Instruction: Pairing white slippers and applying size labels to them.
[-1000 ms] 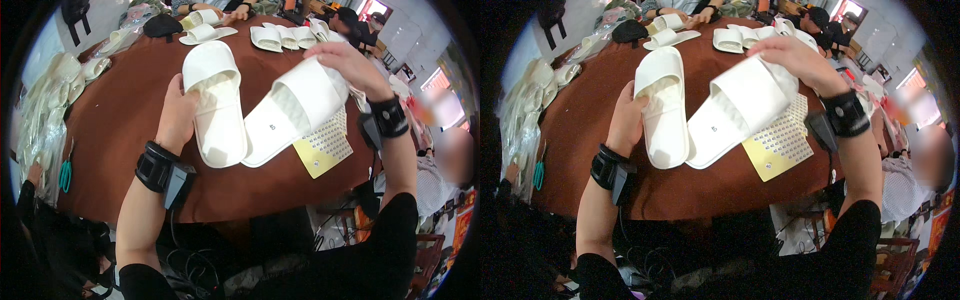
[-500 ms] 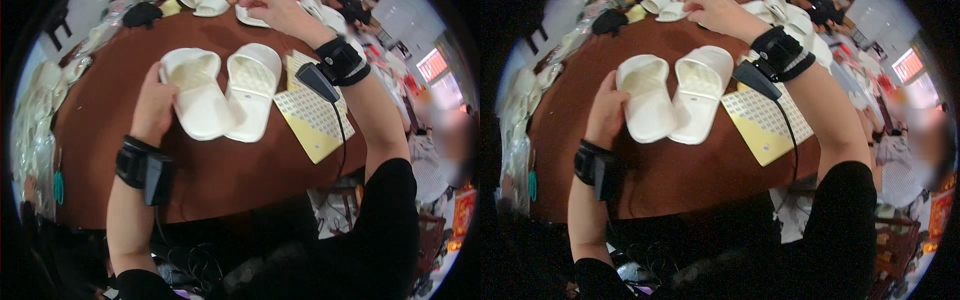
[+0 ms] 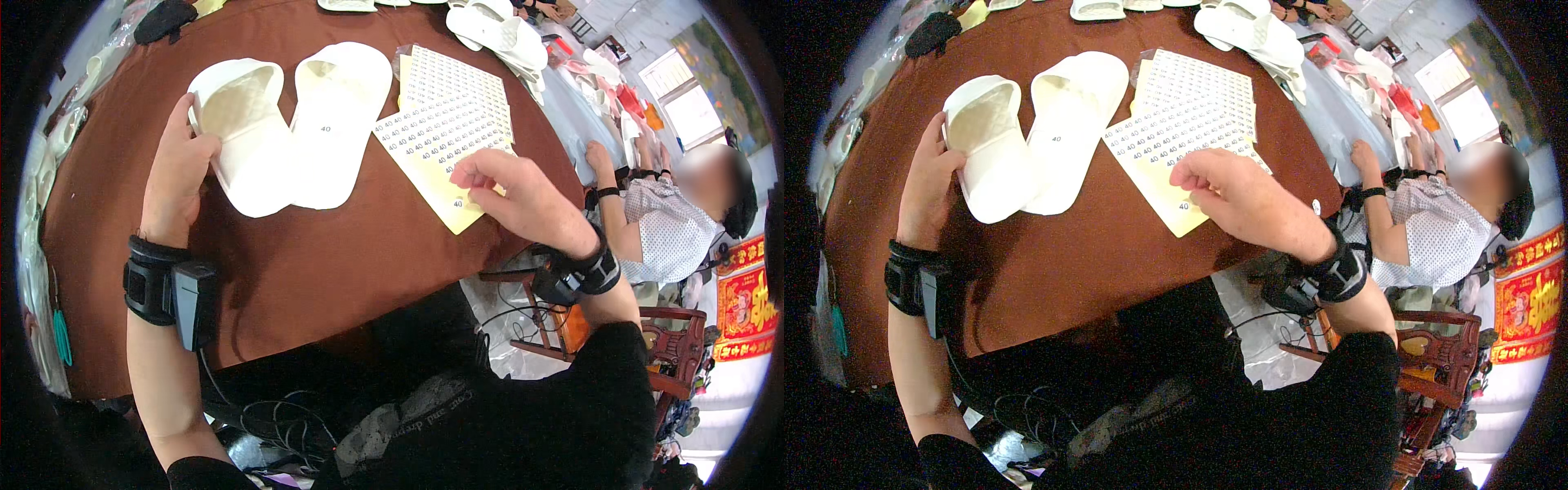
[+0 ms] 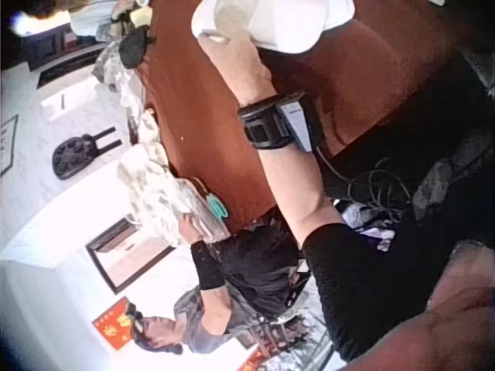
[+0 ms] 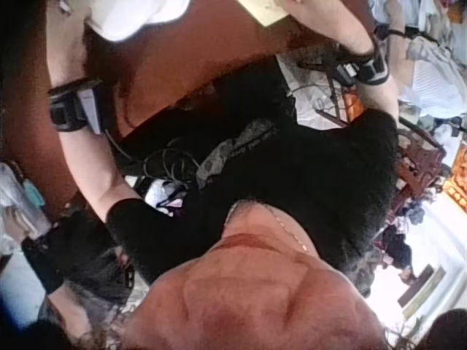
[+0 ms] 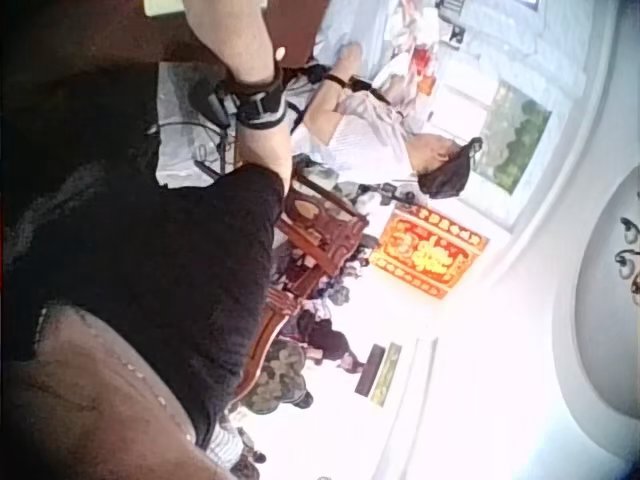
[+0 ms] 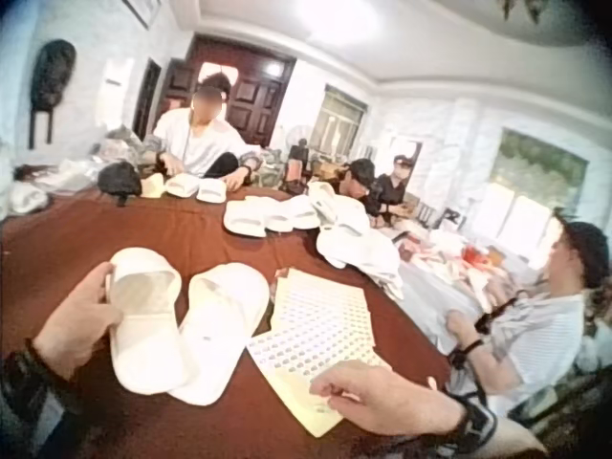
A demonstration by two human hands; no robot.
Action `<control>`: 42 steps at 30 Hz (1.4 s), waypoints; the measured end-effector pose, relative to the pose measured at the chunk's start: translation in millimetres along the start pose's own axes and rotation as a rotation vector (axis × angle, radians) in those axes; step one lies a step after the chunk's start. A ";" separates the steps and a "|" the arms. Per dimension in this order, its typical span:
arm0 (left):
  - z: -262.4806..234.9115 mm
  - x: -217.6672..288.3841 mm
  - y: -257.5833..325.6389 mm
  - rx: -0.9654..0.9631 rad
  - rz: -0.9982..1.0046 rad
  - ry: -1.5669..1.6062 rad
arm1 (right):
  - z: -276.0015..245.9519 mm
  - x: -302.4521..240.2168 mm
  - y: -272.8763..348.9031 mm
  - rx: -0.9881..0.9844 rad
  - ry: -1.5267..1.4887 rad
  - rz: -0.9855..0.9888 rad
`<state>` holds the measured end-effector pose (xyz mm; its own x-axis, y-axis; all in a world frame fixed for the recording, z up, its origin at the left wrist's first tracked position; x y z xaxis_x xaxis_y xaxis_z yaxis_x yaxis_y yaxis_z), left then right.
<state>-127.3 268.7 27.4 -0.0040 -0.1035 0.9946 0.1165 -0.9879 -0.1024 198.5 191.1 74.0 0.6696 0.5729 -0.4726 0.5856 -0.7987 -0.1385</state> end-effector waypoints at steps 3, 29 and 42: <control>-0.3 -3.6 -0.3 -0.012 -0.009 -0.013 | 8.1 17.8 15.4 0.030 -0.120 0.165; -3.9 -5.5 -3.1 -0.012 0.014 -0.038 | 14.1 19.8 16.8 0.121 -0.202 0.152; -1.2 4.3 0.0 -0.051 0.014 0.330 | 42.1 -103.3 -143.0 0.008 -0.323 -0.263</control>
Point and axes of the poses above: each hand's wrist, its own y-axis away from the middle knuckle, its own z-axis out of the palm, x = y × z, the point moved 9 cm from there along -y, towards the middle knuckle, and after that the axes turned 3 degrees about y, right-handed, at the moved point
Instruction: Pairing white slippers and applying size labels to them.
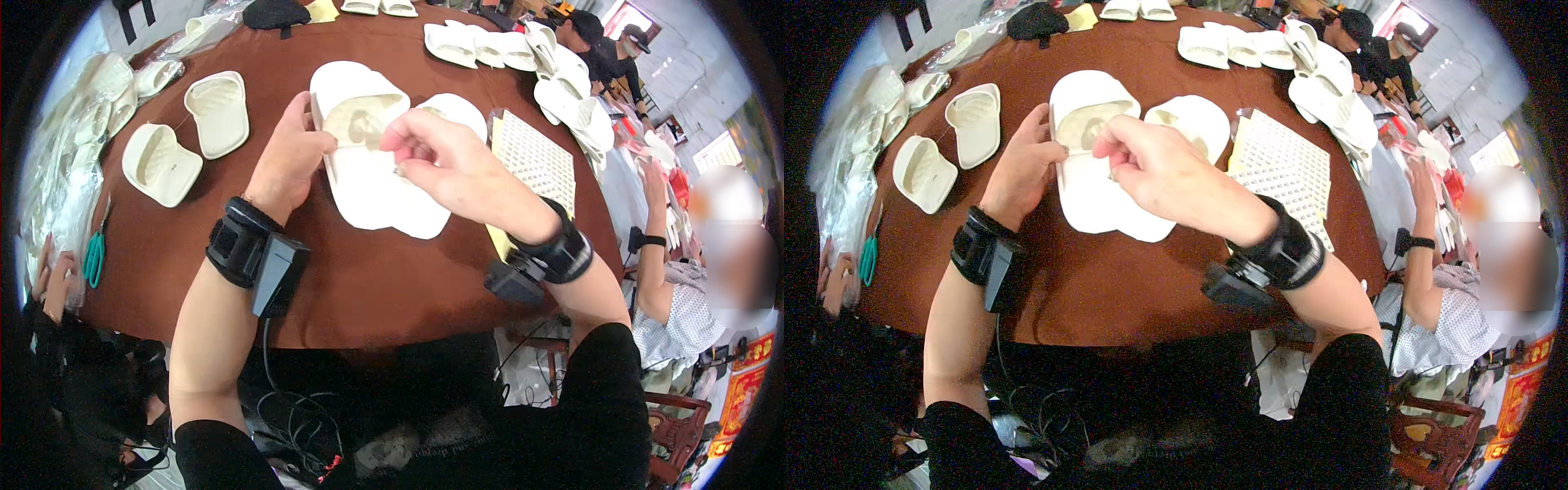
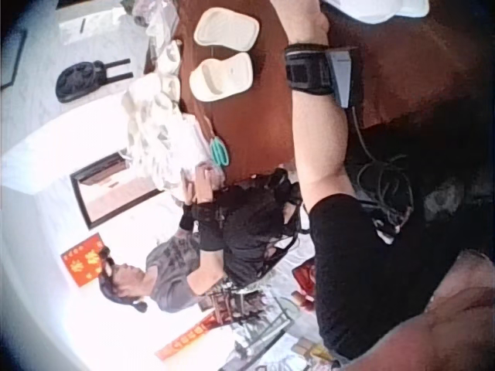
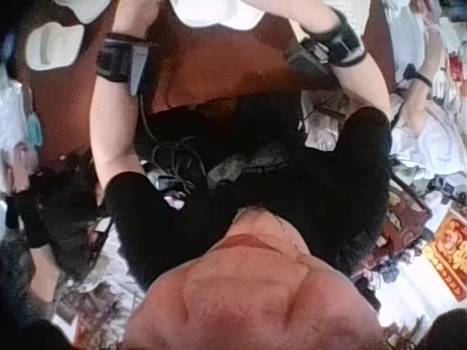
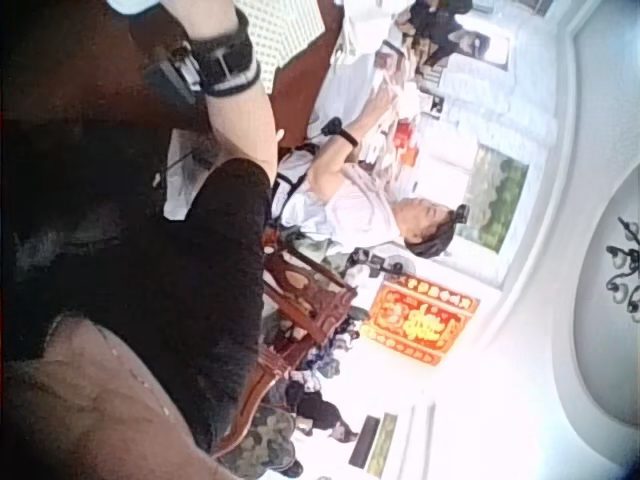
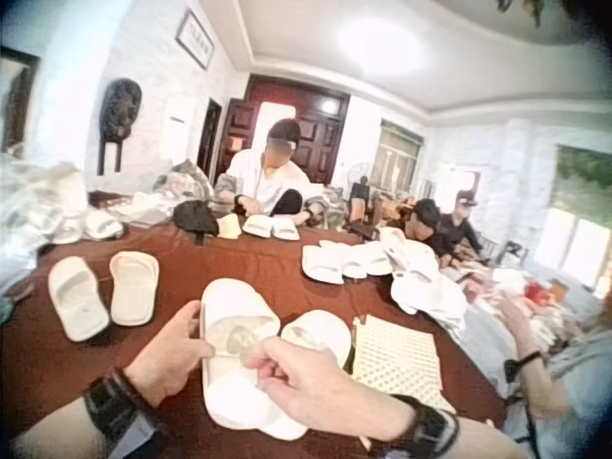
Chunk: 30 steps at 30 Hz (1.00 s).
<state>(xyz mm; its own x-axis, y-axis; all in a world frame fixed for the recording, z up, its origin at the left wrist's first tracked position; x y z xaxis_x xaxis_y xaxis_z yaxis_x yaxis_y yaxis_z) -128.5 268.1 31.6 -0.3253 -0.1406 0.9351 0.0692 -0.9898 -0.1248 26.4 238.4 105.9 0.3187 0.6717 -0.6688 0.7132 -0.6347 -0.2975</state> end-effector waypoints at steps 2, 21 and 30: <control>1.1 2.0 -1.8 -0.015 0.013 0.061 | 10.8 11.4 -13.5 -0.031 0.040 0.028; 3.5 7.1 0.9 0.010 0.088 0.080 | 26.8 32.0 -22.6 -0.043 -0.028 0.068; 5.1 6.9 6.4 0.022 0.036 0.069 | 31.7 60.8 -20.0 0.002 -0.189 0.142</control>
Point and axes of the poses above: each hand's wrist, its own y-axis away from the middle knuckle, its own z-axis out of the palm, x = y × z, the point moved 9 cm from there along -y, towards the middle knuckle, and after that the axes turned 3 degrees about y, right-handed, at the moved point
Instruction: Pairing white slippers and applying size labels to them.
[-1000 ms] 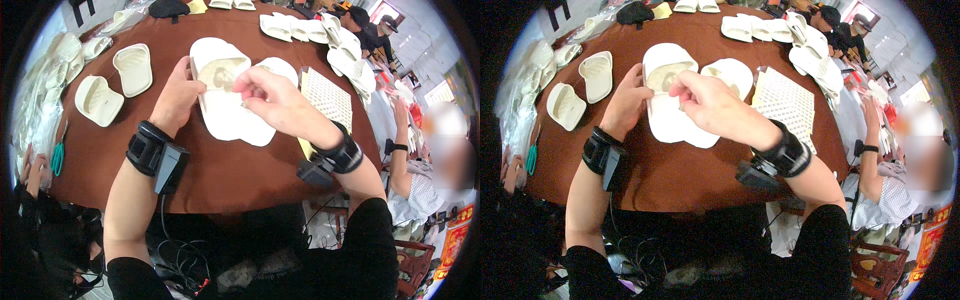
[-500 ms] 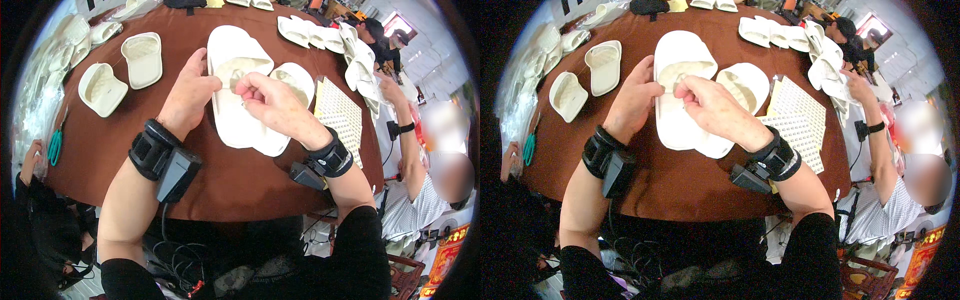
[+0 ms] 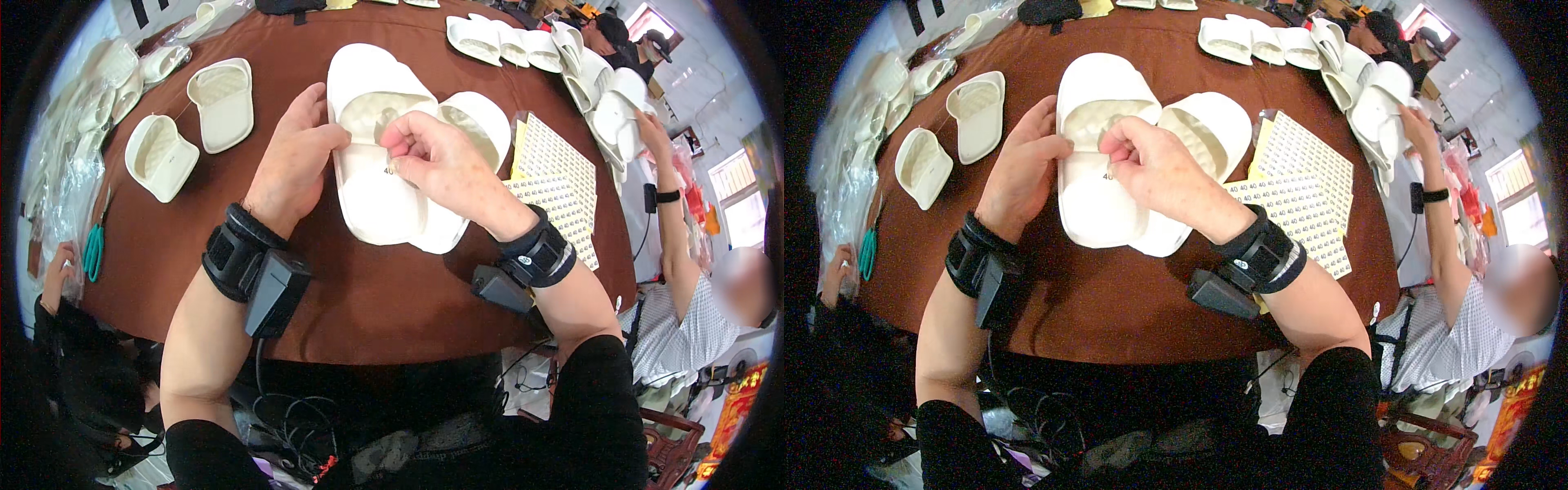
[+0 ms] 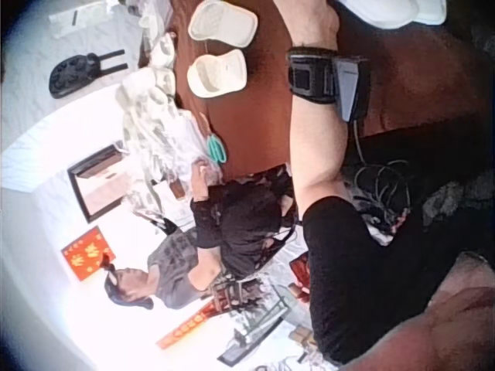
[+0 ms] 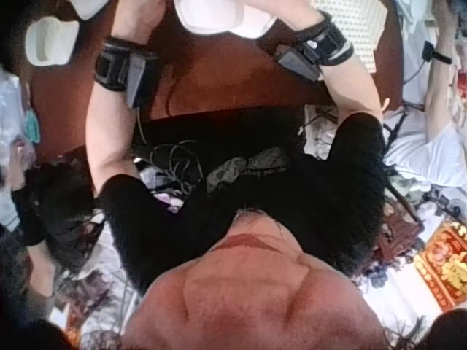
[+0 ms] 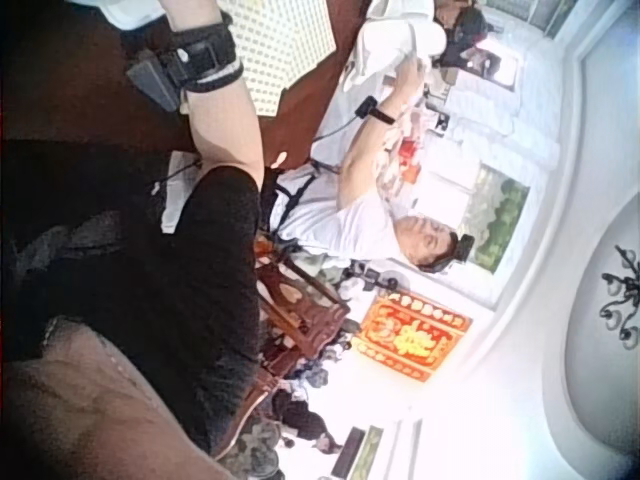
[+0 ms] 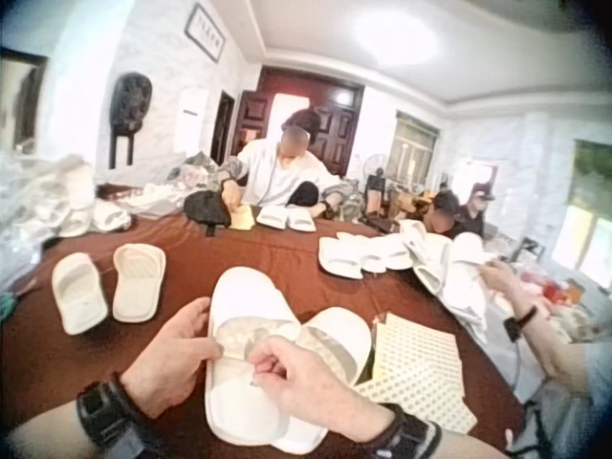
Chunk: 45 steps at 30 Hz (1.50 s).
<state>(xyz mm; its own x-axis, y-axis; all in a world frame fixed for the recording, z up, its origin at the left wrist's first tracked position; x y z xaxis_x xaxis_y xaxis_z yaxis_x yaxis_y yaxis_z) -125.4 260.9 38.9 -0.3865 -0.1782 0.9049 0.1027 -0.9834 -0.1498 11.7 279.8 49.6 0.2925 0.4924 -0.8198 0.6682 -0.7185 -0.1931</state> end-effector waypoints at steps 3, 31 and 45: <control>1.9 -0.9 -0.7 -0.003 -0.019 0.005 | -0.4 3.5 0.1 0.013 -0.056 0.004; 0.1 -3.6 -1.0 -0.002 -0.039 0.039 | 3.1 -5.4 6.3 0.093 -0.005 -0.097; -7.6 -8.8 -4.3 0.035 -0.063 0.066 | 0.9 -2.3 6.8 0.071 -0.003 -0.078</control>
Point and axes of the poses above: each hand's wrist, its own y-axis away from the middle knuckle, its own z-axis out of the palm, x = y × z, the point moved 9 cm from there along -y, towards the middle knuckle, and after that the axes turned 3 degrees about y, right-handed, at the moved point
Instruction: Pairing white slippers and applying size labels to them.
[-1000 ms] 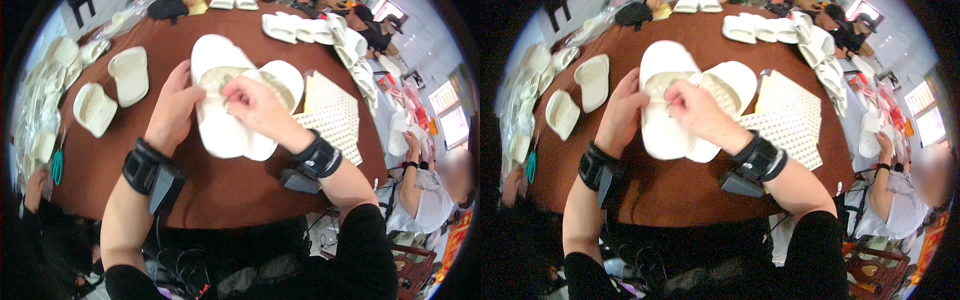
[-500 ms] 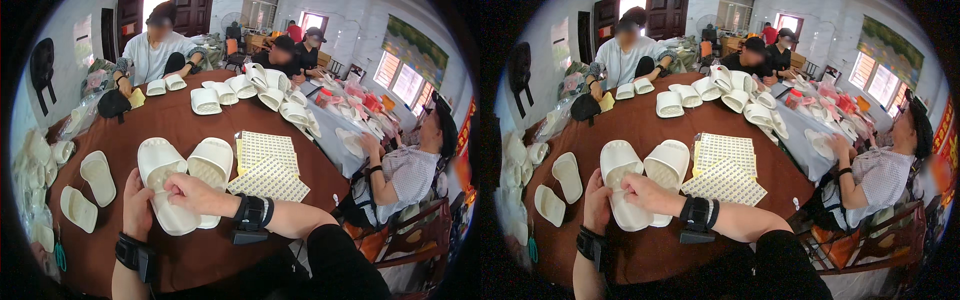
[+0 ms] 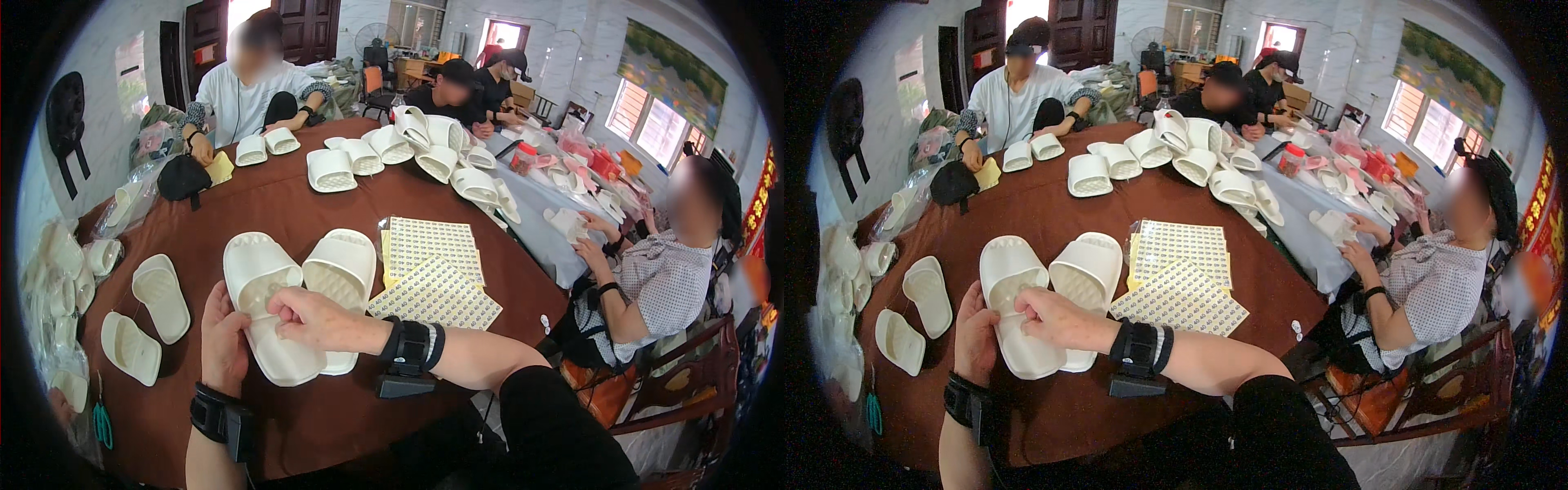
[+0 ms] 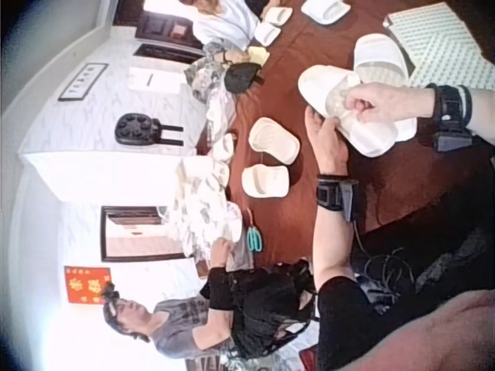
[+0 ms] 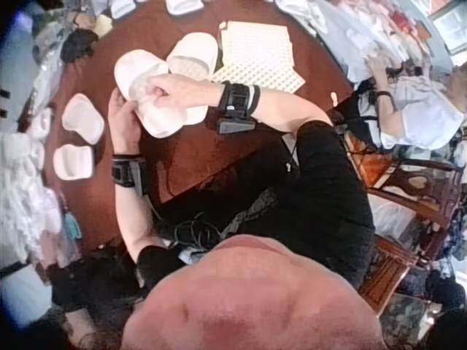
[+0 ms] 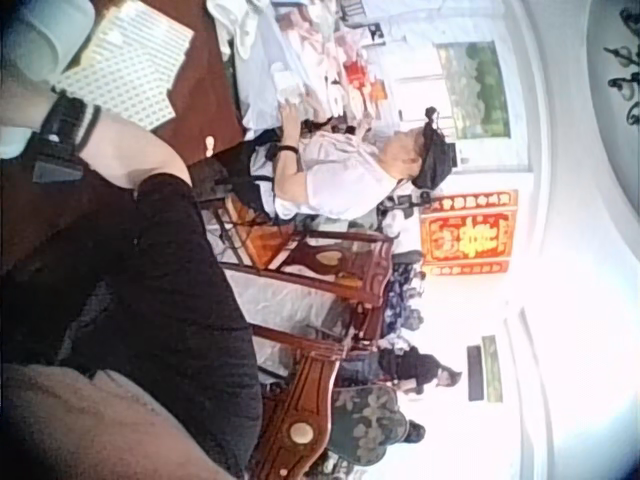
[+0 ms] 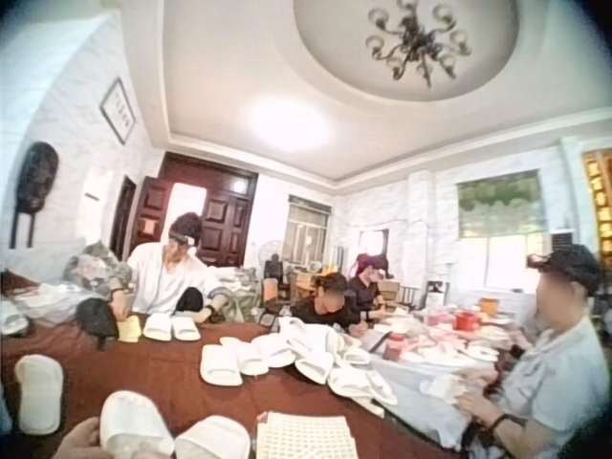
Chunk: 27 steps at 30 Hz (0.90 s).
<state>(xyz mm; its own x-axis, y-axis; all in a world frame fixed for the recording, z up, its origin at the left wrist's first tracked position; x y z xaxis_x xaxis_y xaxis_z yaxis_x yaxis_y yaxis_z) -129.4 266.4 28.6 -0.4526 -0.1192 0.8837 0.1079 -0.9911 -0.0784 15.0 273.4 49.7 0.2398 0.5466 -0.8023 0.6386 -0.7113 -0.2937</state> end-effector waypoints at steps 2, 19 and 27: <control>-1.4 1.5 0.9 -0.005 0.003 -0.019 | 1.8 -0.3 0.5 -0.001 -0.009 -0.015; -7.9 24.2 -2.7 0.064 0.135 0.079 | -27.1 -52.5 11.9 0.206 0.182 -0.347; -4.2 28.8 3.1 0.111 0.133 0.045 | -14.2 -55.8 13.3 0.168 0.374 -0.476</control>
<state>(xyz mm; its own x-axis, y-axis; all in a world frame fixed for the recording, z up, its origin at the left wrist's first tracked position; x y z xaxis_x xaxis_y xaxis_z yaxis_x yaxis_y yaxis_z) -145.9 259.7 51.9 -0.4671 -0.2539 0.8469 0.2651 -0.9540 -0.1398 20.4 239.8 97.9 0.2165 0.9166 -0.3362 0.6216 -0.3949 -0.6765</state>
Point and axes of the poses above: each hand's wrist, its own y-axis away from the middle knuckle, its own z-axis out of the palm, x = y × z, the point moved 9 cm from there along -y, towards the middle knuckle, and after that the axes turned 3 degrees about y, right-handed, at the moved point
